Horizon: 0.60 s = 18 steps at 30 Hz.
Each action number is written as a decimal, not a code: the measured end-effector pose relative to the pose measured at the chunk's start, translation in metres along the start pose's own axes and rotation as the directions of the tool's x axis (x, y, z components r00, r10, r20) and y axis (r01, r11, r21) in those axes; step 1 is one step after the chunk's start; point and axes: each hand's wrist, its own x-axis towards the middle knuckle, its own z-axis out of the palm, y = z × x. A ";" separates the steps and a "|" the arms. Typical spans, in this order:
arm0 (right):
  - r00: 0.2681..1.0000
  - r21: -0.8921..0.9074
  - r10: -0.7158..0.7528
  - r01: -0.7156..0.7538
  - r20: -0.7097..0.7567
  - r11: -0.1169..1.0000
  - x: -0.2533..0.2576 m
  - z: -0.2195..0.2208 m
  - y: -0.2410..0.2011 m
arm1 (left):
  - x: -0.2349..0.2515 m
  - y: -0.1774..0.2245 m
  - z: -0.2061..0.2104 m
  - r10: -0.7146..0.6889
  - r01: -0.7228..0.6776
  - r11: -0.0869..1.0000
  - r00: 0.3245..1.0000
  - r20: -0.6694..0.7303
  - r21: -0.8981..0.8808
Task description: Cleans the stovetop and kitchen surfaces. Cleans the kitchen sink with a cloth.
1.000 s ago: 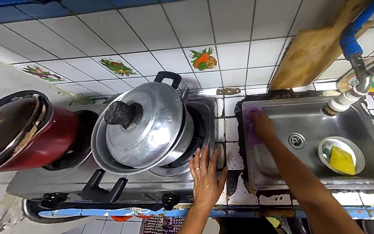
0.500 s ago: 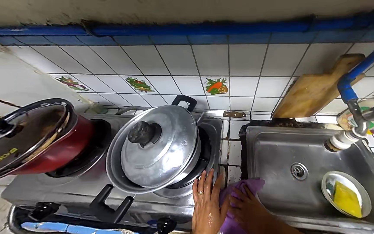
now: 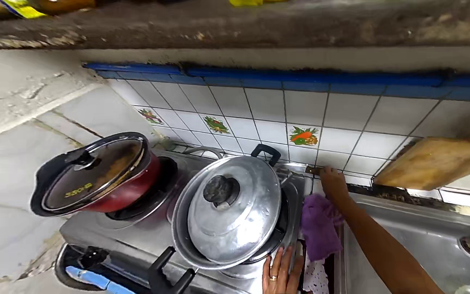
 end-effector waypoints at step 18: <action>0.983 0.265 -0.163 0.135 0.087 0.955 0.046 -0.024 -0.035 | -0.002 0.004 -0.001 -0.014 0.014 1.000 0.999 0.052 0.006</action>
